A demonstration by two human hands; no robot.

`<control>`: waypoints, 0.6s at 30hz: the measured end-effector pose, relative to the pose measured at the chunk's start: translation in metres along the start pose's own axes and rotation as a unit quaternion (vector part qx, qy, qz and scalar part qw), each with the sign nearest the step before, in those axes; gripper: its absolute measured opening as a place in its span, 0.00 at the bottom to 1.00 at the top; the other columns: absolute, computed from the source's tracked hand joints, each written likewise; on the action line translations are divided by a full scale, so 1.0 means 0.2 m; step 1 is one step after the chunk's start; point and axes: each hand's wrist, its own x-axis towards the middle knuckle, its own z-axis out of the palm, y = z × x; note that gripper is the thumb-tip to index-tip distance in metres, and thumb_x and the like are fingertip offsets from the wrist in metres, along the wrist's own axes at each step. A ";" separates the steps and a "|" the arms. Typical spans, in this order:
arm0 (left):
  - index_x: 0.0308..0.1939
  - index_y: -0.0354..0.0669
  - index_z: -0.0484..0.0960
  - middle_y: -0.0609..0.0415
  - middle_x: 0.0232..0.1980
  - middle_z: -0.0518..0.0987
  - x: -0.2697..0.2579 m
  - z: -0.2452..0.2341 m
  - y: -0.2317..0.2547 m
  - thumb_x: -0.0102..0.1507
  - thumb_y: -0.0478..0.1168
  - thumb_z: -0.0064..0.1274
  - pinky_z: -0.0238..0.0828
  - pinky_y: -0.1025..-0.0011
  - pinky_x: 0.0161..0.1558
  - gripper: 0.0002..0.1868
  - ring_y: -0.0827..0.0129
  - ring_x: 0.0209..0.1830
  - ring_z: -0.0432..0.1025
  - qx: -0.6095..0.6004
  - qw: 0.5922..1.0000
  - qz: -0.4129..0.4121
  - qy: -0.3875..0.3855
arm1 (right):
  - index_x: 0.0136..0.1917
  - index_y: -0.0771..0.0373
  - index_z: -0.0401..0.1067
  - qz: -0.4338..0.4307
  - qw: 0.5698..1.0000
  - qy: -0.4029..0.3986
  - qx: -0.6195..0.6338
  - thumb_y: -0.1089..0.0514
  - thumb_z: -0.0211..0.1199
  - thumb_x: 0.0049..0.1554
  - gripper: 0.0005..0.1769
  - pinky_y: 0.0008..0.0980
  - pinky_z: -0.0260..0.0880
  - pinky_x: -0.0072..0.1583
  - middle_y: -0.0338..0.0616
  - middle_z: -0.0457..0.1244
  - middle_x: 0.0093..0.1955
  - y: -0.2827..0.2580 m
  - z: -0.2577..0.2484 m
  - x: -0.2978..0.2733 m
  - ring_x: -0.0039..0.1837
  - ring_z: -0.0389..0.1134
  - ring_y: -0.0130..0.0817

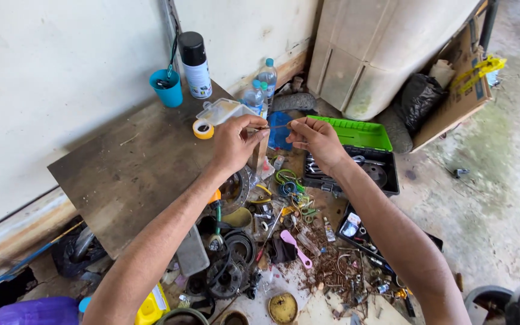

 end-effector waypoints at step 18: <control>0.38 0.42 0.84 0.50 0.41 0.81 0.23 -0.17 -0.58 0.58 0.34 0.65 0.70 0.57 0.52 0.06 0.52 0.52 0.73 0.173 0.982 -0.029 -0.074 | 0.51 0.68 0.77 -0.059 0.979 0.008 -0.193 0.54 0.65 0.62 0.13 0.23 0.68 0.43 0.34 0.69 0.40 0.26 0.18 0.63 0.41 0.66 0.18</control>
